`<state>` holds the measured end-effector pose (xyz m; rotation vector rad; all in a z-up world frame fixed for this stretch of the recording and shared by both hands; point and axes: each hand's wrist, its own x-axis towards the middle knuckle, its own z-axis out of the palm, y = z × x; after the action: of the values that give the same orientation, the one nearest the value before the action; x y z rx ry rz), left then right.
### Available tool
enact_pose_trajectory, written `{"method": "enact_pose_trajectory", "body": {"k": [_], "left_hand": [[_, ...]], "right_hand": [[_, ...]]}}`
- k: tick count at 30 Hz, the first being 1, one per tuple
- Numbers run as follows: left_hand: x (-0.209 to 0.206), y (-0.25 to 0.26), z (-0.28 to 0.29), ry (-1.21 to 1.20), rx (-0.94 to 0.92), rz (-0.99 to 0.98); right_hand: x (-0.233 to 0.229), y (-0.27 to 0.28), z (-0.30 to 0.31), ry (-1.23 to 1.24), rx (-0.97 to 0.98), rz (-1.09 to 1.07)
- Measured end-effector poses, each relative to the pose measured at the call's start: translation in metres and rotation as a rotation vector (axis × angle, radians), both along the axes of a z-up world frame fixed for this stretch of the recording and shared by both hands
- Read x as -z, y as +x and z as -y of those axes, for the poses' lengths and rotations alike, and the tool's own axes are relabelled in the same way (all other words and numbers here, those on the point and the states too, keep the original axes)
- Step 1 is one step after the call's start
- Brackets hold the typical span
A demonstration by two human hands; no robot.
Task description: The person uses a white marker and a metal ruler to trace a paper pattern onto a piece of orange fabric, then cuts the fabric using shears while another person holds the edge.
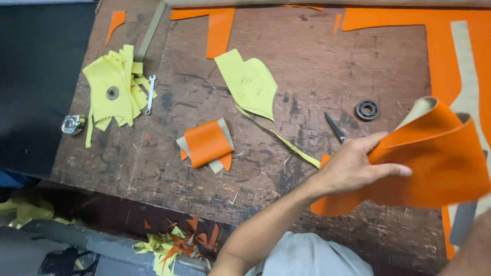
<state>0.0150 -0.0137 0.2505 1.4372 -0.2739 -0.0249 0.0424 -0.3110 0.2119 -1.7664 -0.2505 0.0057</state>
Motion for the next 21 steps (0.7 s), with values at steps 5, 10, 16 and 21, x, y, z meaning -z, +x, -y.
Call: {"method": "enact_pose_trajectory", "body": {"k": [5,10,16,21], "left_hand": [[-0.010,-0.001,0.009,0.028,-0.204,-0.015],[-0.008,-0.005,0.030,0.024,-0.098,0.161],[0.000,-0.009,0.019,0.284,-0.496,0.288],[0.000,-0.024,0.013,0.634,-0.824,0.421]], "right_hand": [[-0.013,-0.012,-0.051,0.010,-0.003,-0.036],[-0.019,-0.007,-0.091,0.073,-0.044,-0.046],[-0.020,-0.002,-0.115,0.237,-0.114,-0.105],[-0.041,-0.014,-0.119,0.280,-0.067,-0.137]]}}
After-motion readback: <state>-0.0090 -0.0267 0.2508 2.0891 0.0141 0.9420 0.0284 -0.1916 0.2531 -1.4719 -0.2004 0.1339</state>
